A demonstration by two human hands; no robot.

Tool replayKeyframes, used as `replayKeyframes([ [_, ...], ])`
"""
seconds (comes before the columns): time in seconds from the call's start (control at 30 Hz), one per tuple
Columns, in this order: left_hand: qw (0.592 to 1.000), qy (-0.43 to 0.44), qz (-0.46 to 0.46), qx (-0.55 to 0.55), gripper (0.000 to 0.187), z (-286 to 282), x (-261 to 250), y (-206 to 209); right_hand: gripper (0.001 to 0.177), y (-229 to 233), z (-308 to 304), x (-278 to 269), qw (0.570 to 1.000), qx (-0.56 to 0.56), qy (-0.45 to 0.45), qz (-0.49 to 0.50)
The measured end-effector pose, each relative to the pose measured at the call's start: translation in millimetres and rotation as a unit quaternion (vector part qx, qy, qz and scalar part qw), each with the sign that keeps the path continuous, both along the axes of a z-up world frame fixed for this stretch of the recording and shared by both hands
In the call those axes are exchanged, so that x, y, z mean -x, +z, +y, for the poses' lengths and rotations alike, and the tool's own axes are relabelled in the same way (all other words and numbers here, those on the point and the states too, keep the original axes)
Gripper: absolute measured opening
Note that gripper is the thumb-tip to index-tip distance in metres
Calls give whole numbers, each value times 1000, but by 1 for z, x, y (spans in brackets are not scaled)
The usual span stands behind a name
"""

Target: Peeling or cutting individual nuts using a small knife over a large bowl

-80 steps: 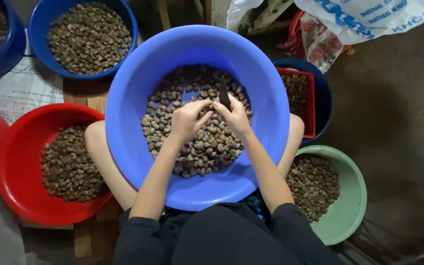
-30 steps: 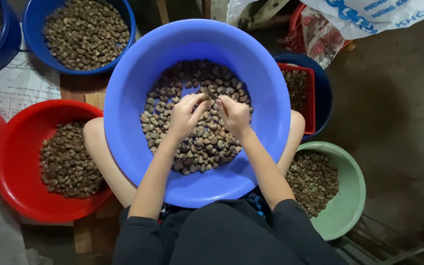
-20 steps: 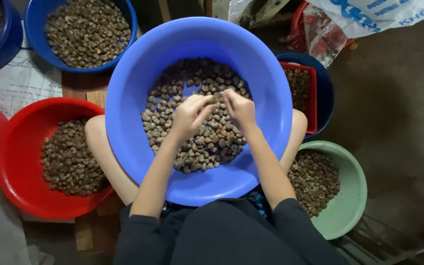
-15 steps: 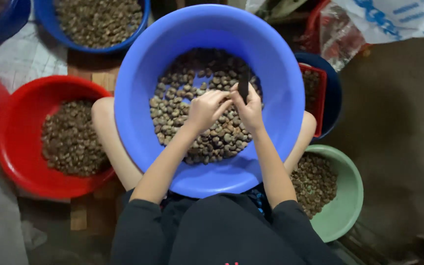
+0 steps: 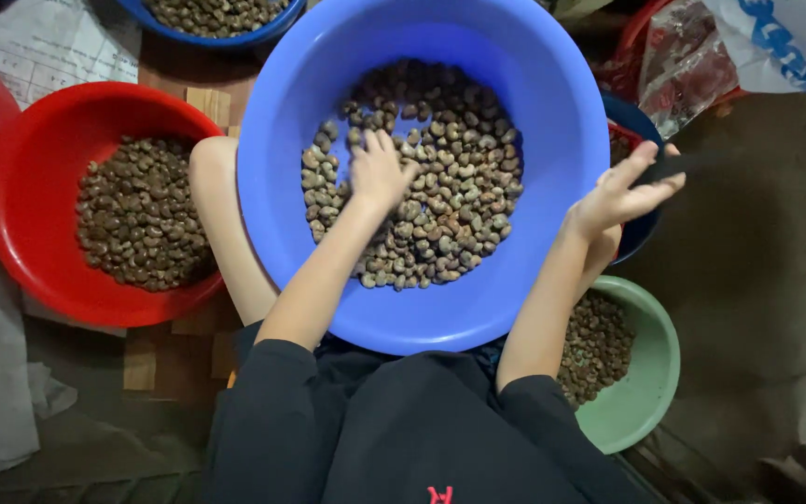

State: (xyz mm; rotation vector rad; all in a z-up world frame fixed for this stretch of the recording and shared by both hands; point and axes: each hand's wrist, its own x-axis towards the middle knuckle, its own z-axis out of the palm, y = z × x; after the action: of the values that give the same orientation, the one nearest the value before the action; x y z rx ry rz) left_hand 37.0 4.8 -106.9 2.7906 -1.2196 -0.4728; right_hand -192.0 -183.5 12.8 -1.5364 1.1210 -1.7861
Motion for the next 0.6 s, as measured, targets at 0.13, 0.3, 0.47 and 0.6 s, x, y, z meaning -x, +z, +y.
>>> replayKeyframes([
  [0.13, 985, -127, 39, 106, 89, 2, 71, -22, 28, -1, 8, -9, 999, 10, 38, 8],
  [0.3, 927, -248, 202, 196, 52, -15, 112, -71, 19, -2, 17, -19, 998, -41, 41, 5],
  [0.47, 818, -423, -60, 385, 47, -9, 137, 8, 13, -2, 20, -17, 998, -25, 64, -9],
  [0.6, 781, -512, -73, 350, 43, -2, 144, -43, 19, -11, 7, -20, 997, 48, 31, 52],
])
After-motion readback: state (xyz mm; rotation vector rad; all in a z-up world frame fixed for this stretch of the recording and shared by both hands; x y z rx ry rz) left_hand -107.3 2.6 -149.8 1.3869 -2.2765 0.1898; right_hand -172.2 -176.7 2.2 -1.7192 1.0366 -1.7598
